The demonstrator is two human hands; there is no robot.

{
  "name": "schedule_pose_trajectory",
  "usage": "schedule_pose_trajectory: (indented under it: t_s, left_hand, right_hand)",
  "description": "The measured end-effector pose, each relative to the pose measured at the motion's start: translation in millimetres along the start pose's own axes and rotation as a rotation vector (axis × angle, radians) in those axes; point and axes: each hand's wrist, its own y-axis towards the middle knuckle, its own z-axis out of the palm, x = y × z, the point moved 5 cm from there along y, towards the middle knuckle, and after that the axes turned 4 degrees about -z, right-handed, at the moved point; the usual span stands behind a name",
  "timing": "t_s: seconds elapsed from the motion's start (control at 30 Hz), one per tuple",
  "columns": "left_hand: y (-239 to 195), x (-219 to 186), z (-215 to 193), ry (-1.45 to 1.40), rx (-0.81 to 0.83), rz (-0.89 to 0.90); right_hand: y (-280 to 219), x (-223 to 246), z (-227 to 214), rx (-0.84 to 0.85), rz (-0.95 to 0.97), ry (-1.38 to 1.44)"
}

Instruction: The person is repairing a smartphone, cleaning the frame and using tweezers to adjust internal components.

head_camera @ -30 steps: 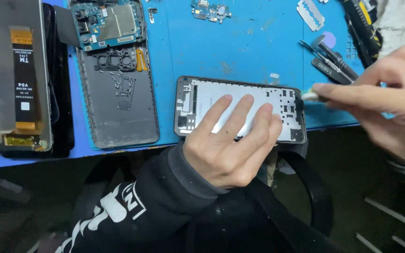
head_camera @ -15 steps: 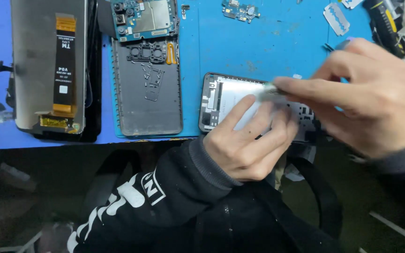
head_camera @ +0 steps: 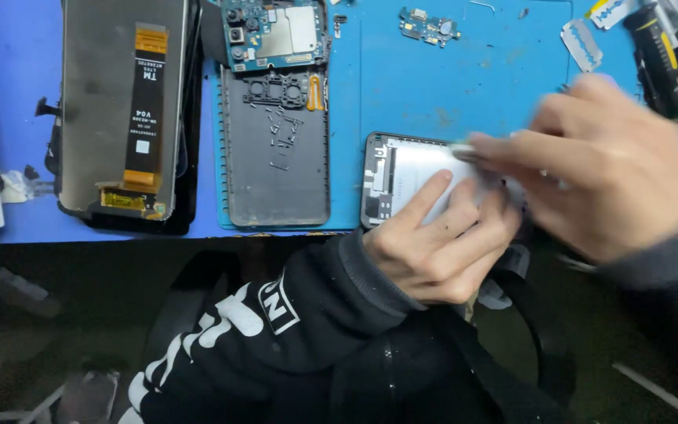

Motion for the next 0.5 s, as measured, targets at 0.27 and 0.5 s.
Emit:
schedule_pose_trajectory:
  t_s: [0.27,0.5]
  left_hand:
    - [4.8,1.9,-6.8,0.088,-0.037,0.01]
    - [2.8,1.0,-2.3,-0.1,-0.053,-0.005]
  right_hand:
    - [37.5,11.8,-1.7,0.046,-0.013,0.037]
    - [34.6,5.1,4.9,0.031,-0.058,0.0]
